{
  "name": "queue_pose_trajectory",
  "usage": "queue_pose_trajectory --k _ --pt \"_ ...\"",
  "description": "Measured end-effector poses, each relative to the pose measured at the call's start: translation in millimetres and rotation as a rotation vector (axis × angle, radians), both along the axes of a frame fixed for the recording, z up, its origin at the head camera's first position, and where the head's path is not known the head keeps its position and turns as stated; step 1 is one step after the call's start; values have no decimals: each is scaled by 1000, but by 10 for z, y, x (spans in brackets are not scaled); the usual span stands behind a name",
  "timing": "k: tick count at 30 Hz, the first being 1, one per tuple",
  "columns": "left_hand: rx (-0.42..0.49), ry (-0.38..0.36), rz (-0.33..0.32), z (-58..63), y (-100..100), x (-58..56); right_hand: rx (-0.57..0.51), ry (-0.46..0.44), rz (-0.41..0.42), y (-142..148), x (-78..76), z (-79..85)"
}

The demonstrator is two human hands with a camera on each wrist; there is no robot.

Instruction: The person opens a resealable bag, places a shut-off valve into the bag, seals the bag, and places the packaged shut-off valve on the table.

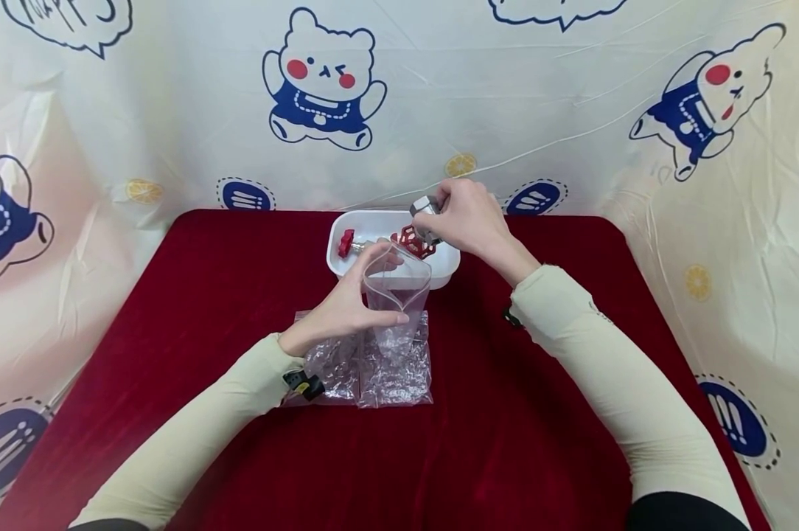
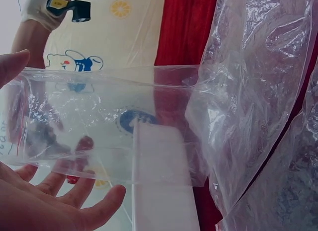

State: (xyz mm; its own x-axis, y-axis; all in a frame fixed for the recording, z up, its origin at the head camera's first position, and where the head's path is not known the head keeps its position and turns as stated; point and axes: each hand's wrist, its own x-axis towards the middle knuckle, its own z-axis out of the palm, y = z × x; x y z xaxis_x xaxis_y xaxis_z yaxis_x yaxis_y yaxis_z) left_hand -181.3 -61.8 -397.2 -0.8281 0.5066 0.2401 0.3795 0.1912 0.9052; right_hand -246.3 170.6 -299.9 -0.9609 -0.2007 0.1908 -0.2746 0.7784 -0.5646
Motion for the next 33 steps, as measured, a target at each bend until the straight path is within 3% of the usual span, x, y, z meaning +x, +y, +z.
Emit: queue_pose_trajectory --k 6,19,33 --pt "-8 4 1 -9 10 -13 -7 -9 -48 -32 141 196" --pt "-28 12 9 5 8 -19 10 28 -71 -35 349 540" --pt "-20 -11 5 18 15 -3 5 60 -29 -72 537 704"
